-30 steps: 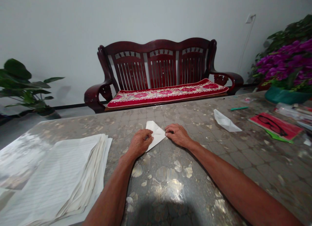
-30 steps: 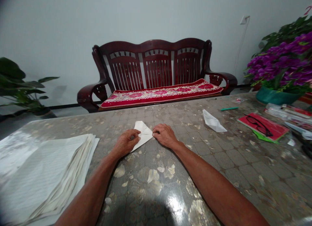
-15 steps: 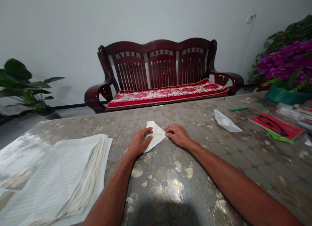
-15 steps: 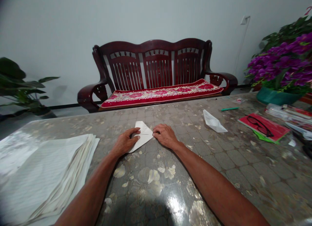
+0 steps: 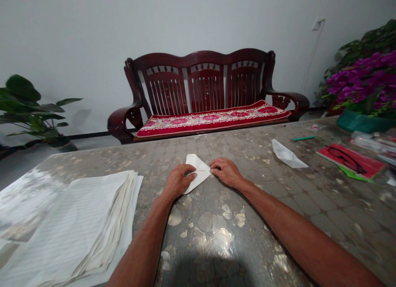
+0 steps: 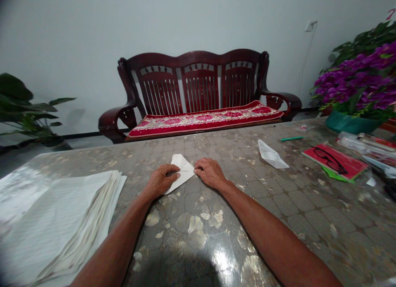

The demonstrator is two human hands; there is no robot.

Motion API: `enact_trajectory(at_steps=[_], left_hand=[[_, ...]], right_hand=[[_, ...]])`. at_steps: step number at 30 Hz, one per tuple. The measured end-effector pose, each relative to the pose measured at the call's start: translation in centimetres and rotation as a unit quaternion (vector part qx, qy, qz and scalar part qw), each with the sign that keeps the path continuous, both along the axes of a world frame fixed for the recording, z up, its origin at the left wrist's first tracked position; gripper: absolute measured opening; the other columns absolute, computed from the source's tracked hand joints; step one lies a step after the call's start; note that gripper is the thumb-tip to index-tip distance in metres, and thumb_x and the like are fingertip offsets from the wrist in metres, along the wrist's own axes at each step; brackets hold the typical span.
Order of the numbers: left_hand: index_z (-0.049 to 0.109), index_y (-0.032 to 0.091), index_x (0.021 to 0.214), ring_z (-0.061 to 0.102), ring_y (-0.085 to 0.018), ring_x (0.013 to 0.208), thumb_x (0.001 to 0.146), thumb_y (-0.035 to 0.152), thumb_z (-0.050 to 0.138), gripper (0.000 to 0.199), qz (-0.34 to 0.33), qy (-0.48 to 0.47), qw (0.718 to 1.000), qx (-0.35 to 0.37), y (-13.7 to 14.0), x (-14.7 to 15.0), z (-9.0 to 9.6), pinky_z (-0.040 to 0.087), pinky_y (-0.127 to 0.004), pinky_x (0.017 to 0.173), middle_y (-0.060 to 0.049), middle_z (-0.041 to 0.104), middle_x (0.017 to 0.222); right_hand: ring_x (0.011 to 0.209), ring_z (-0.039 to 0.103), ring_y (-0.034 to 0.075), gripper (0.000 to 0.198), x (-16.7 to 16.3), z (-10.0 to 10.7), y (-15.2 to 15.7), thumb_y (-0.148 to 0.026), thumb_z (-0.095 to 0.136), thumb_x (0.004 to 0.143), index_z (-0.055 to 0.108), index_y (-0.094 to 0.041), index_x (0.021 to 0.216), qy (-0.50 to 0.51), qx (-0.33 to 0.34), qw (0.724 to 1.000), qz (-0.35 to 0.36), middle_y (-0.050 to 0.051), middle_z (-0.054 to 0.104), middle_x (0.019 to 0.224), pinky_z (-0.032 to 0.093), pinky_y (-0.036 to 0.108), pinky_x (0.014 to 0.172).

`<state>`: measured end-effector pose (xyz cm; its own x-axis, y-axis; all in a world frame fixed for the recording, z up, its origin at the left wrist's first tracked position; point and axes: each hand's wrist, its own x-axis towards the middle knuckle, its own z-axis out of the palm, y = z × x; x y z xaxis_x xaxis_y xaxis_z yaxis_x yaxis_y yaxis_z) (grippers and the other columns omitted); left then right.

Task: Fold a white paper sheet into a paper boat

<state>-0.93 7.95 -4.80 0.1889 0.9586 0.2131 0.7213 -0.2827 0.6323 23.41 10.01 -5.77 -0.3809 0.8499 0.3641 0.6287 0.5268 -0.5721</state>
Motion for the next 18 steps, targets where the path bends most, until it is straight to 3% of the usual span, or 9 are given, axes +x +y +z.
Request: enact_trajectory(at_steps=[10,18], left_hand=[[0.073,0.02,0.102,0.065,-0.026,0.104,0.075,0.045,0.076,0.037,0.007,0.032,0.999,0.003,-0.5,0.7,1.0,0.049,-0.036,0.092,-0.008,0.072,0.106],[0.07,0.018,0.104,0.062,-0.028,0.107,0.07,0.039,0.081,0.042,0.008,0.069,0.998,-0.007,-0.6,1.0,1.2,0.048,-0.037,0.093,-0.009,0.07,0.109]], right_hand=[[0.099,0.065,0.019,0.009,-0.1,0.0,0.0,-0.018,0.069,0.086,0.075,-0.024,0.084,-0.008,-0.002,1.0,-0.005,0.002,0.075,0.107,0.044,0.033,0.09],[0.099,0.064,0.019,0.009,-0.1,0.0,-0.1,-0.018,0.068,0.087,0.075,-0.023,0.085,-0.006,-0.001,1.0,-0.003,0.002,0.075,0.107,0.043,0.033,0.091]])
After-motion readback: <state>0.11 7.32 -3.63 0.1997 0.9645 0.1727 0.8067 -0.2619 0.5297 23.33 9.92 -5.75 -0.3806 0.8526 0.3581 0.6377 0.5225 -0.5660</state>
